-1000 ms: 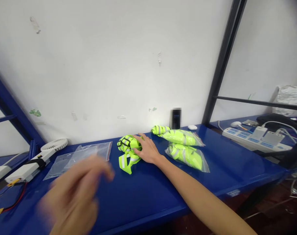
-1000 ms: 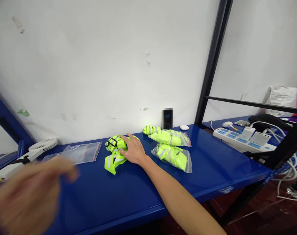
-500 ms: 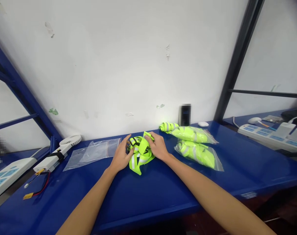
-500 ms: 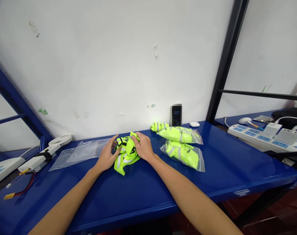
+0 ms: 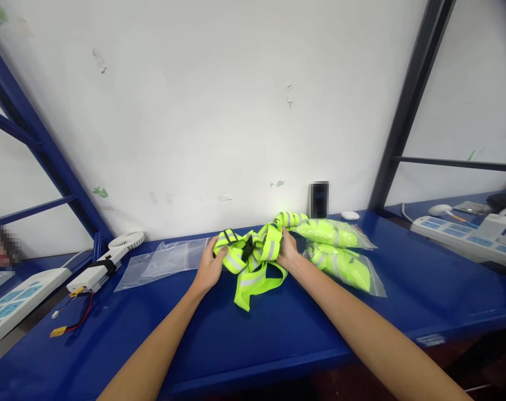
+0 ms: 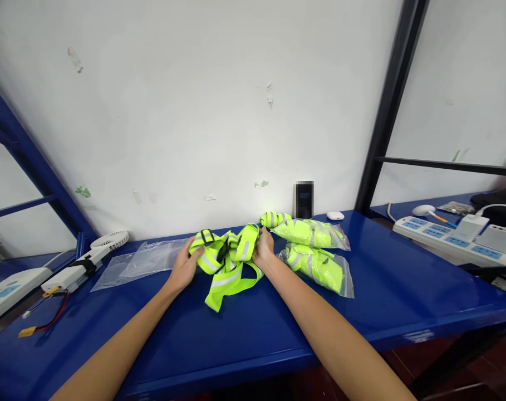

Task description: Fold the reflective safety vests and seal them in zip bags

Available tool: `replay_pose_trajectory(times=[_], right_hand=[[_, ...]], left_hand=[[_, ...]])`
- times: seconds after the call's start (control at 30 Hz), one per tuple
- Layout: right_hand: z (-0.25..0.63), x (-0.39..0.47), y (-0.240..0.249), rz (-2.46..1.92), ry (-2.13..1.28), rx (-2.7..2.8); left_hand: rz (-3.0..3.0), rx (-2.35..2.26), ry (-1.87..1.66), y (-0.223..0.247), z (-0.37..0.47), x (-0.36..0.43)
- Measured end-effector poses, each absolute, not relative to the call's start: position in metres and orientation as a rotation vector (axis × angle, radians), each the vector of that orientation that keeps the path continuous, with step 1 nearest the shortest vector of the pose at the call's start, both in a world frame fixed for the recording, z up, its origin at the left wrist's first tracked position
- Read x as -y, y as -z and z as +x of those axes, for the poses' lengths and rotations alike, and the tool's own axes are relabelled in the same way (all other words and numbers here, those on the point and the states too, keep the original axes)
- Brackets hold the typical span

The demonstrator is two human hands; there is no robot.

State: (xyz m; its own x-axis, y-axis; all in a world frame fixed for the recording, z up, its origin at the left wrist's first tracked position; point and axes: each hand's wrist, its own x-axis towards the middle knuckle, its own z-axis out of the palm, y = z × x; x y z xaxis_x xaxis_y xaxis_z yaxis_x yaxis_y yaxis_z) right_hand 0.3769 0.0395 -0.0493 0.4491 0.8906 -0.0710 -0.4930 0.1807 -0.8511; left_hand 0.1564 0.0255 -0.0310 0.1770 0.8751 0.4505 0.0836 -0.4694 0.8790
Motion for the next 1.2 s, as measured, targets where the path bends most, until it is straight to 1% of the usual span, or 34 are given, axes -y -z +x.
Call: replay_pose_trajectory(times=[0.1, 0.2, 0.27, 0.33, 0.43, 0.57, 0.67, 0.77, 0.87, 0.97, 1.07, 1.13, 1.2], right_hand=[[0.381, -0.037, 0.044, -1.06, -0.873, 0.704], [0.378, -0.021, 0.03, -1.141, -0.456, 1.115], [0.371, -0.002, 0.017, -1.112, -0.169, 1.388], [0.361, 0.016, 0.005, -1.049, -0.021, 1.688], [0.345, 0.032, -0.003, -1.032, -0.028, 2.022], [0.337, 0.025, 0.008, -1.296, -0.101, 2.029], [0.345, 0.012, 0.017, -1.395, -0.107, 1.922], [0.357, 0.004, 0.018, -1.387, -0.122, 1.644], [0.365, 0.002, 0.013, -1.248, -0.174, 1.323], [0.366, 0.0, 0.012, -1.103, -0.243, 1.157], [0.363, -0.005, 0.018, -1.029, -0.333, 1.062], [0.36, -0.011, 0.025, -1.013, -0.438, 1.02], [0.356, -0.015, 0.032, -0.988, -0.564, 1.001]], left_hand=[[1.269, -0.832, -1.508, 0.028, 0.156, -0.031], [0.868, -0.79, -1.456, 0.021, 0.154, -0.031], [0.706, -0.797, -1.397, 0.017, 0.151, -0.029], [0.656, -0.787, -1.359, 0.015, 0.149, -0.028], [0.684, -0.753, -1.317, 0.014, 0.148, -0.026], [0.707, -0.755, -1.286, 0.013, 0.152, -0.027], [0.77, -0.743, -1.543, 0.012, 0.148, -0.033], [0.946, -0.855, -1.87, 0.014, 0.138, -0.04], [1.285, -1.094, -1.992, 0.02, 0.133, -0.042], [1.542, -1.283, -1.942, 0.028, 0.136, -0.038], [1.928, -1.33, -1.861, 0.03, 0.139, -0.03], [2.33, -1.237, -1.685, 0.028, 0.139, -0.023], [2.627, -1.068, -1.378, 0.024, 0.14, -0.016]])
